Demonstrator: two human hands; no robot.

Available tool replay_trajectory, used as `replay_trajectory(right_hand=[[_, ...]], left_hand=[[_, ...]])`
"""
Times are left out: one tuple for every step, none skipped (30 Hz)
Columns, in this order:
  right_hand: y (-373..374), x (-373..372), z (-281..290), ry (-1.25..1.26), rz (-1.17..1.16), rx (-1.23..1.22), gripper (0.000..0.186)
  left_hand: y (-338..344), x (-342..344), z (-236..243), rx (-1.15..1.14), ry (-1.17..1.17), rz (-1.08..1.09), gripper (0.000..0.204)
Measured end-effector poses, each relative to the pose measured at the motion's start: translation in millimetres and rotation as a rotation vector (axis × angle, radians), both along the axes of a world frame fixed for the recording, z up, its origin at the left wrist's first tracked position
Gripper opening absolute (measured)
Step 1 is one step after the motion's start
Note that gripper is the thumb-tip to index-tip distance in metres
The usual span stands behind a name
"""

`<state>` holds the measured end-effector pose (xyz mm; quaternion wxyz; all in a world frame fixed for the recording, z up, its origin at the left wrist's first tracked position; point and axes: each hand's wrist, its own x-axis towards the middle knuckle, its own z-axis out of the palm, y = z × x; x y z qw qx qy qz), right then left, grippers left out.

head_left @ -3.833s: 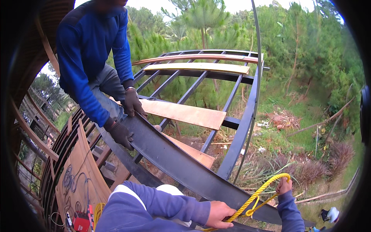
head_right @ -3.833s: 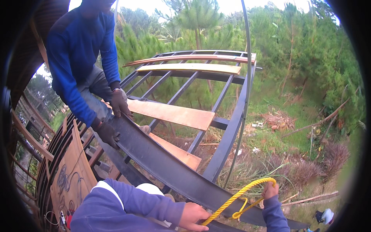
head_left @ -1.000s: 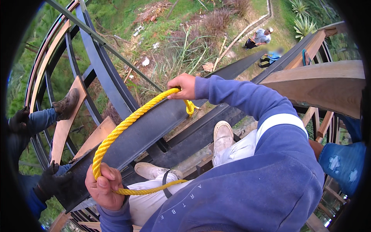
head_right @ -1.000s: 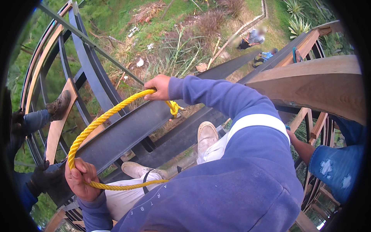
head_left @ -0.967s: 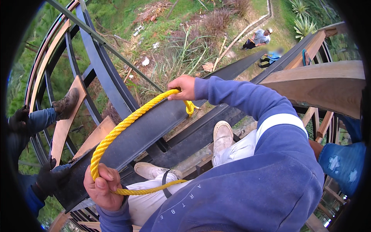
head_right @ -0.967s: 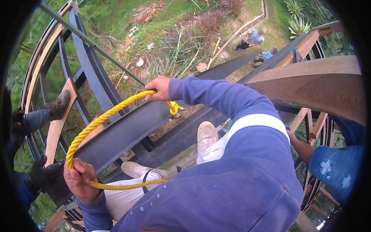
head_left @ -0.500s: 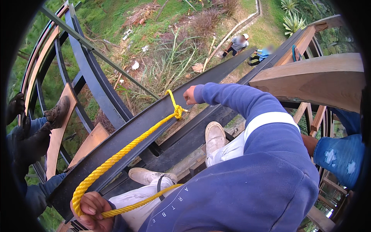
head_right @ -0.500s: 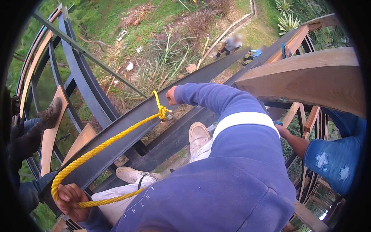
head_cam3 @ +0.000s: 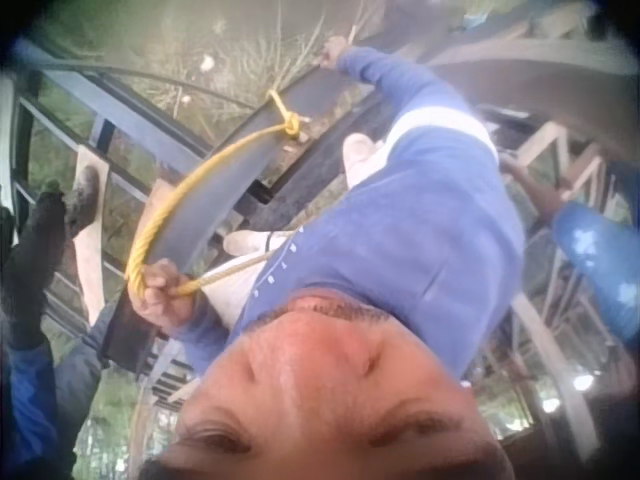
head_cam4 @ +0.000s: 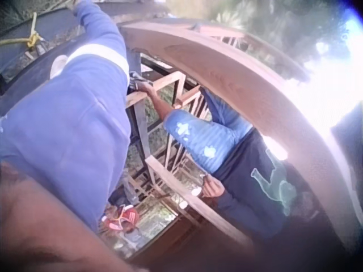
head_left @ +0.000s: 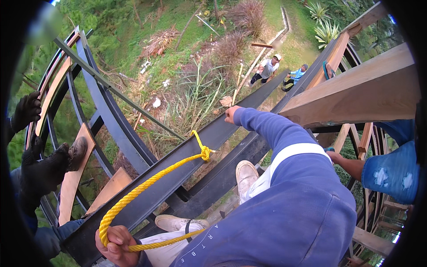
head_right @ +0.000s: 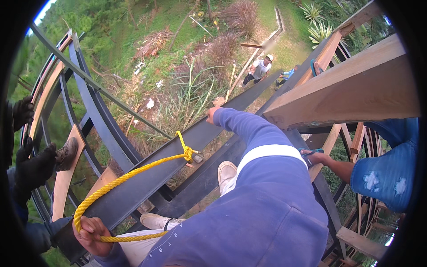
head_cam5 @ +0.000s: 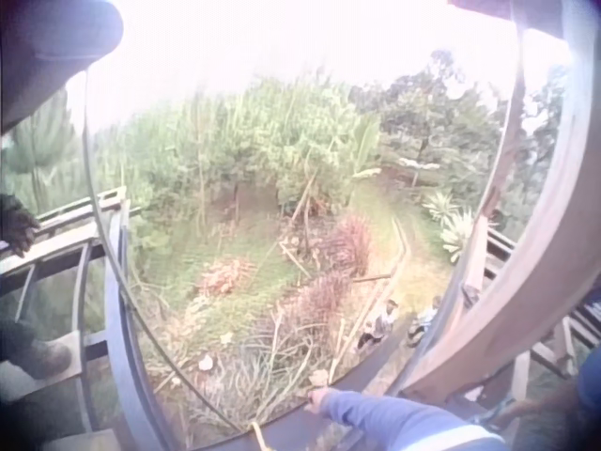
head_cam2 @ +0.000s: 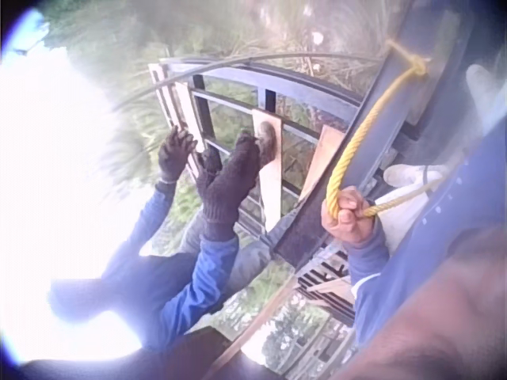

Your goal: The person secures a yellow rope to a metal beam on a wooden structure. They loop the rope around the beam and tie a knot, assisted by a coworker who holds a wooden block in place to prevent slippage.

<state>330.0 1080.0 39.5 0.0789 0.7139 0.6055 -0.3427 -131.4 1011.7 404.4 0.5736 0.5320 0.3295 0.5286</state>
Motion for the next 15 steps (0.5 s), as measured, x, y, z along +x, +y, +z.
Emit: replay_trajectory(right_hand=[[4,-2,8,0.011,-0.081,0.113,0.036],[9,-3,17,0.025,-0.158,0.225,0.04],[21,5,31,0.024,-0.237,0.348,0.045],[34,13,41,0.165,-0.489,0.435,0.066],[47,24,53,0.317,-0.733,0.516,0.089],[71,45,73,0.495,-0.867,0.659,0.102],[94,83,88,0.69,-0.96,0.917,0.109],[119,113,125,0.949,-0.981,1.025,0.116],[146,75,208,1.122,-0.969,1.036,0.118],[168,104,249,1.197,-0.949,1.079,0.12],[203,95,290,1.402,-0.901,1.092,0.123],[236,100,322,1.565,-0.72,1.115,0.12],[255,54,365,1.608,-0.523,1.176,0.115],[263,17,399,1.636,-0.35,1.184,0.1],[266,-17,414,1.67,-0.3,1.086,0.092]], left_hand=[[-1,1,3,-0.001,0.001,0.001,0.034],[-5,4,4,0.002,0.015,0.045,0.033],[-3,3,1,-0.003,-0.001,0.031,0.032],[-2,2,1,-0.013,-0.004,0.016,0.032],[-1,0,2,-0.023,-0.006,0.005,0.032],[-1,1,7,-0.081,0.009,0.045,0.033],[1,0,6,-0.081,-0.001,0.036,0.034],[3,-4,-1,-0.081,-0.002,0.042,0.034],[-1,-11,2,-0.075,0.034,0.101,0.035],[3,-6,0,-0.129,0.074,0.129,0.039],[5,-3,1,-0.122,0.09,0.129,0.038],[8,4,1,-0.121,0.094,0.111,0.038],[8,3,4,-0.118,0.125,0.131,0.037],[7,1,6,-0.104,0.149,0.136,0.039],[6,-1,8,-0.1,0.164,0.138,0.039]])
